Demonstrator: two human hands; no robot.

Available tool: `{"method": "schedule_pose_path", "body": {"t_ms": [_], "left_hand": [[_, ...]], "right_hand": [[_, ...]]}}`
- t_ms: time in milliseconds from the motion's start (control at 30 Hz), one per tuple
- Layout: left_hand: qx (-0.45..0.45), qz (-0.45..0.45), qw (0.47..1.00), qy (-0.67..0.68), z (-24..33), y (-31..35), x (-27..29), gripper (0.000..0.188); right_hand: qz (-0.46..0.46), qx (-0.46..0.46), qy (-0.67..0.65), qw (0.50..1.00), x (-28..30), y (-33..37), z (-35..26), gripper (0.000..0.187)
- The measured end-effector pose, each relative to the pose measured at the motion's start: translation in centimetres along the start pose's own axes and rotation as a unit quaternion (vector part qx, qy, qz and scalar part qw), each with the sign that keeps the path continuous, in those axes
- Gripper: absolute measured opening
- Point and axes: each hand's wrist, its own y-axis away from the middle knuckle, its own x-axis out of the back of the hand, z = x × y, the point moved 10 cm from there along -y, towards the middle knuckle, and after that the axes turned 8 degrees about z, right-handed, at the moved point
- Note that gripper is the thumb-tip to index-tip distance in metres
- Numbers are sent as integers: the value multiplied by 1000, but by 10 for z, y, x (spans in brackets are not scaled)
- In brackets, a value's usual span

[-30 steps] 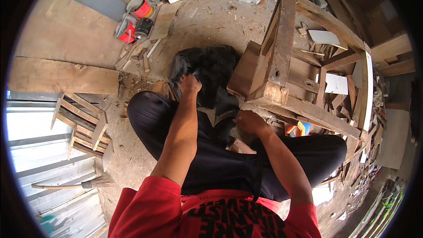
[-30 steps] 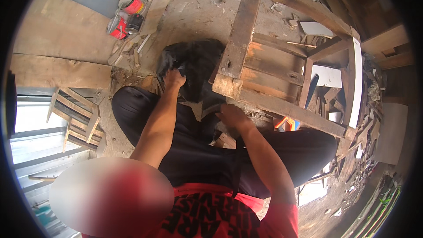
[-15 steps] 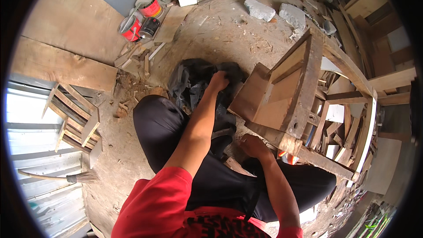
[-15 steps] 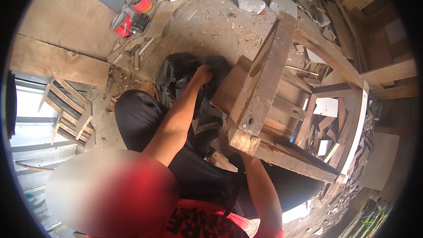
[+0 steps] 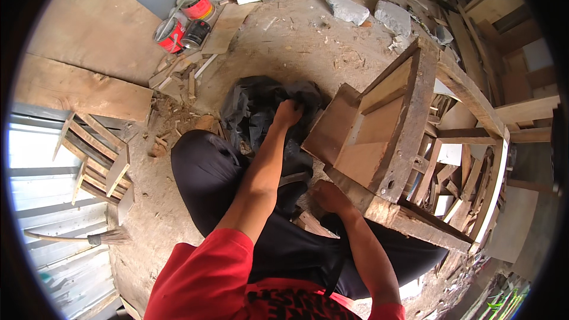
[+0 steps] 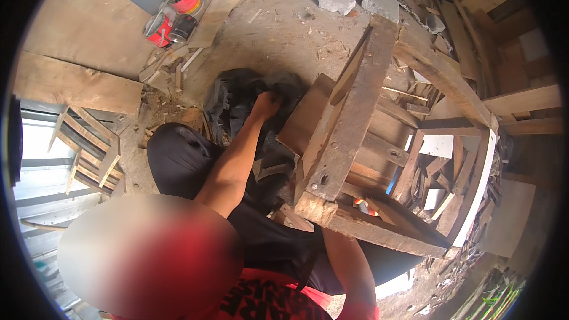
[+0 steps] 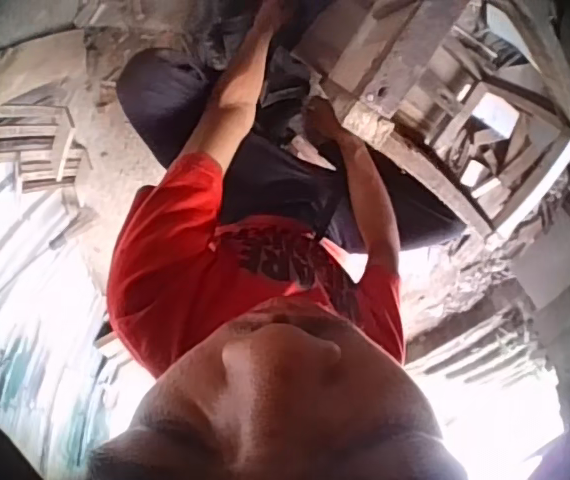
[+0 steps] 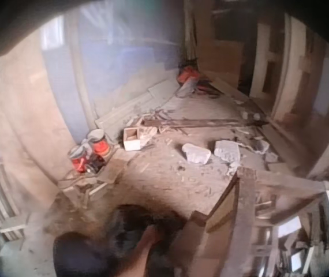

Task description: The person assembles a wooden frame by hand, aligning pieces and securing them with nails using a hammer. They adjust the frame and hammer nails into place while sitting on the floor.

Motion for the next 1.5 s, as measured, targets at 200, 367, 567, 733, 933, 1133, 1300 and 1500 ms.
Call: {"method": "schedule_pose_path", "body": {"t_ms": [200,367,567,733,933,1133,1300,1500], "left_hand": [[18,-31,990,-135,-29,-15,-40,25],[87,-36,977,-194,-21,-2,-56,26],[117,-25,965,-232,-45,-9,-69,31],[71,-47,970,-228,-20,-11,-70,40],[93,-52,969,-223,-22,-1,-72,41],[-87,48,987,-130,-67,11,-32,24],[4,204,978,47,1,41,92,18],[158,-113,973,-122,-77,69,73,20]], "right_hand": [[53,-104,-133,984,-48,21,91,24],[70,-181,-155,969,-30,58,131,25],[83,-221,-156,959,-15,91,135,27],[94,-221,-160,958,-17,92,135,28],[97,-189,-144,966,-16,65,132,29],[30,-71,-67,995,-39,13,85,30],[11,0,124,992,4,-9,-19,33],[-64,-44,82,994,-9,-13,-49,35]]}}
